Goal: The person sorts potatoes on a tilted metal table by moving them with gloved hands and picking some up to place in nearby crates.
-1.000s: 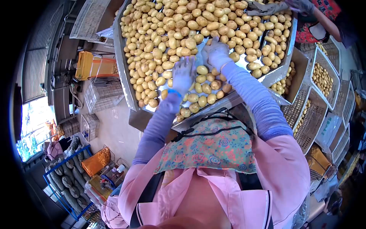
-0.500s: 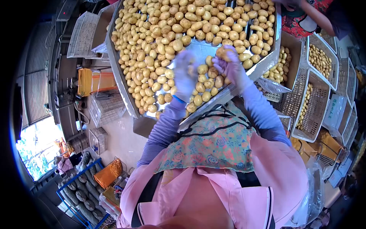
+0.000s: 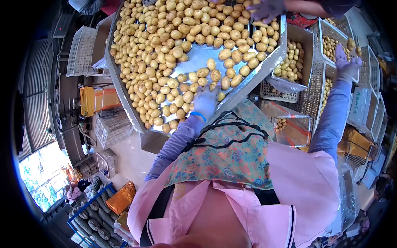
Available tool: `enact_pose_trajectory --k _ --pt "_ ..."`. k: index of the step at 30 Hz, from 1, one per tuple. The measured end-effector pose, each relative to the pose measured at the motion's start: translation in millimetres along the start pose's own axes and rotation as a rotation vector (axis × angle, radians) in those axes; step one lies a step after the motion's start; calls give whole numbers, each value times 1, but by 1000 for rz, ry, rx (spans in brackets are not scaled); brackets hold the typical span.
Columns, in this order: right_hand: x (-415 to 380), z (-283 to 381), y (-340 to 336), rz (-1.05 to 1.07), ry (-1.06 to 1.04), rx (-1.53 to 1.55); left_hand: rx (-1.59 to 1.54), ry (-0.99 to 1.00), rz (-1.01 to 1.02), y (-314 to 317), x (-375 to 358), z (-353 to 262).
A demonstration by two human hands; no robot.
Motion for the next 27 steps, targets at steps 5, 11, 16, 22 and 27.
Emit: enact_pose_trajectory --k 5,11,16,22,27 --pt "-30 -159 9 370 -503 -1548 -99 -123 48 5 33 11" --pt "-113 -388 40 935 -245 -2327 -247 2 -112 14 25 37" --pt "-108 -428 46 916 -70 -2309 -599 -167 -382 17 -8 56" --pt "-146 -376 20 507 792 -594 -549 86 -712 -30 3 30" --pt "-167 -314 31 -3 948 -10 -325 436 -409 -61 37 -43"
Point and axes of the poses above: each hand's wrist, its own x-axis towards the middle knuckle, its own y-axis out of the palm, z = x × y, the point moved 1 cm from there along x, towards the middle knuckle, and after that the axes turned 11 degrees about y, right-handed, at the moved point
